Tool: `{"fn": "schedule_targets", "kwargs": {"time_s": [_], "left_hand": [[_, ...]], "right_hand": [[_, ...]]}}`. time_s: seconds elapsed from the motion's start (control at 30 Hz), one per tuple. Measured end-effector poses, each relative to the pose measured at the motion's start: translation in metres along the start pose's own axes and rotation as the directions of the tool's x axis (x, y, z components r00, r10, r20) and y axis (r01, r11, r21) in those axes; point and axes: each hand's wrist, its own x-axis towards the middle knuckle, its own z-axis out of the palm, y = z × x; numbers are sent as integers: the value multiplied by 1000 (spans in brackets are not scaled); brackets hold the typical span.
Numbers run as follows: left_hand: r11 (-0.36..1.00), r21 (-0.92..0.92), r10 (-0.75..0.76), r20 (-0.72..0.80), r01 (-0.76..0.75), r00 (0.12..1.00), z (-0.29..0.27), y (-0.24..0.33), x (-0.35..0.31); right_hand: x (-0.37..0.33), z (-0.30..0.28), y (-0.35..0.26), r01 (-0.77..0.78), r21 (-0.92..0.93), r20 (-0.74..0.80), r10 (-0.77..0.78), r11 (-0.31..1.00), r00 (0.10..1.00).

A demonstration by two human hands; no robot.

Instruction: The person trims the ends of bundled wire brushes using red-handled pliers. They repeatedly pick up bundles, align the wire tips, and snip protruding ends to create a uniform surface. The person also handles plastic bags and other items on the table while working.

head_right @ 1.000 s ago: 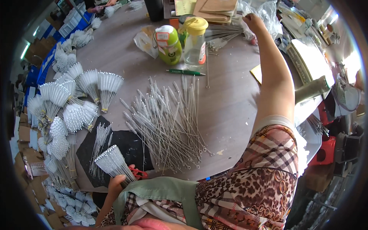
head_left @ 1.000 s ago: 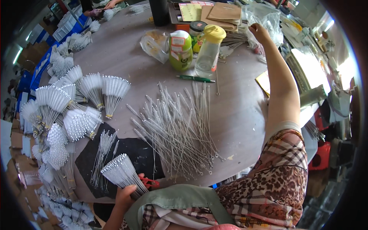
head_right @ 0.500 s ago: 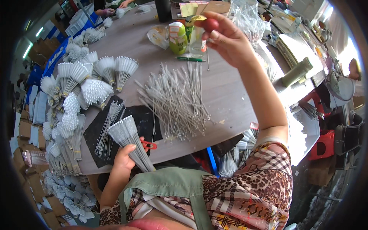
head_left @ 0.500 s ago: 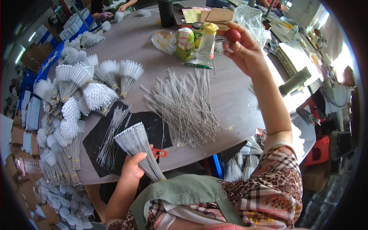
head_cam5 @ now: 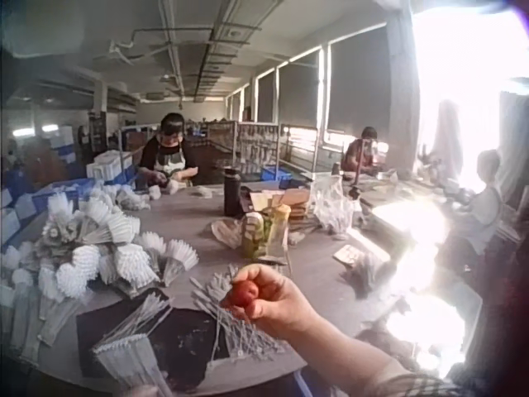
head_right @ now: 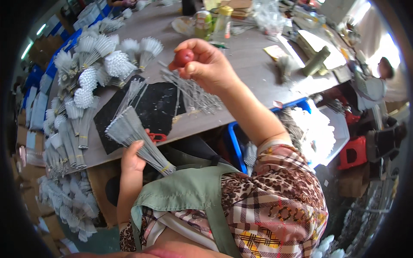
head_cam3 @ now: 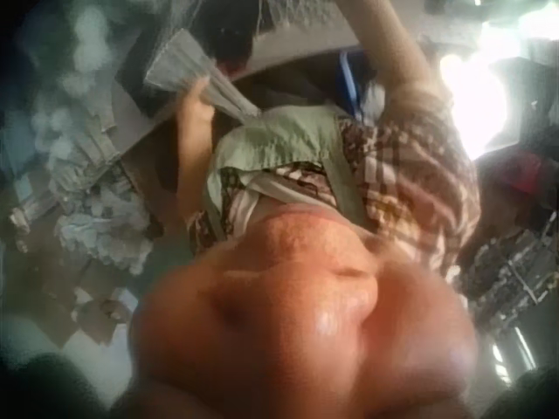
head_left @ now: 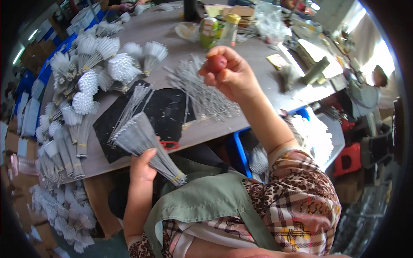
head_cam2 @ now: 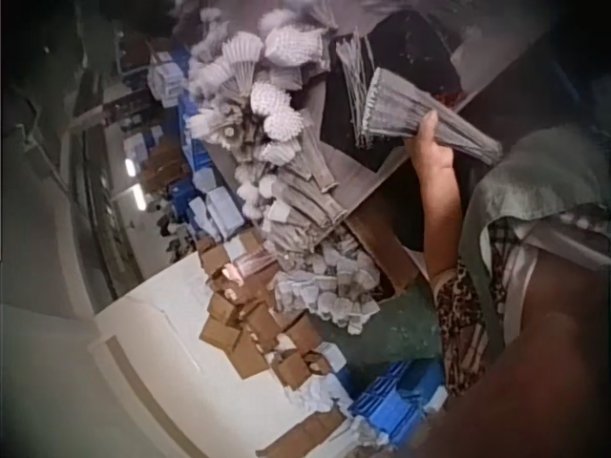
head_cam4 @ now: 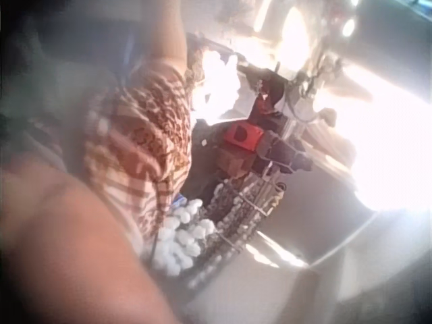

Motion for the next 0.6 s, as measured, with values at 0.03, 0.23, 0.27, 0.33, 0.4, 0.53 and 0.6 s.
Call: {"fn": "schedule_targets", "kwargs": {"time_s": [0.03,0.23,0.27,0.33,0.4,0.53,0.6], "left_hand": [[1000,-9,19,9,-19,1000,-5,0,1],[981,-15,194,-45,-195,980,-19,-1,9],[982,5,190,-46,-189,981,-10,3,8],[981,-18,194,-46,-195,980,-8,3,11],[976,-43,211,-55,-213,976,-1,10,6],[983,-49,175,-79,-179,981,-19,7,-1],[976,-36,209,-148,-217,967,-24,6,-10]], "right_hand": [[-7,10,-1,0,-71,-27,-2,997,1000],[-61,103,-15,30,16,199,-33,999,979],[-63,115,-19,77,64,290,-92,995,953],[-64,138,-28,88,90,379,-116,992,918],[-63,156,-37,63,93,489,-101,994,866],[-70,174,-47,96,10,596,-83,995,799],[-74,178,-53,-18,59,643,-24,998,765]]}}
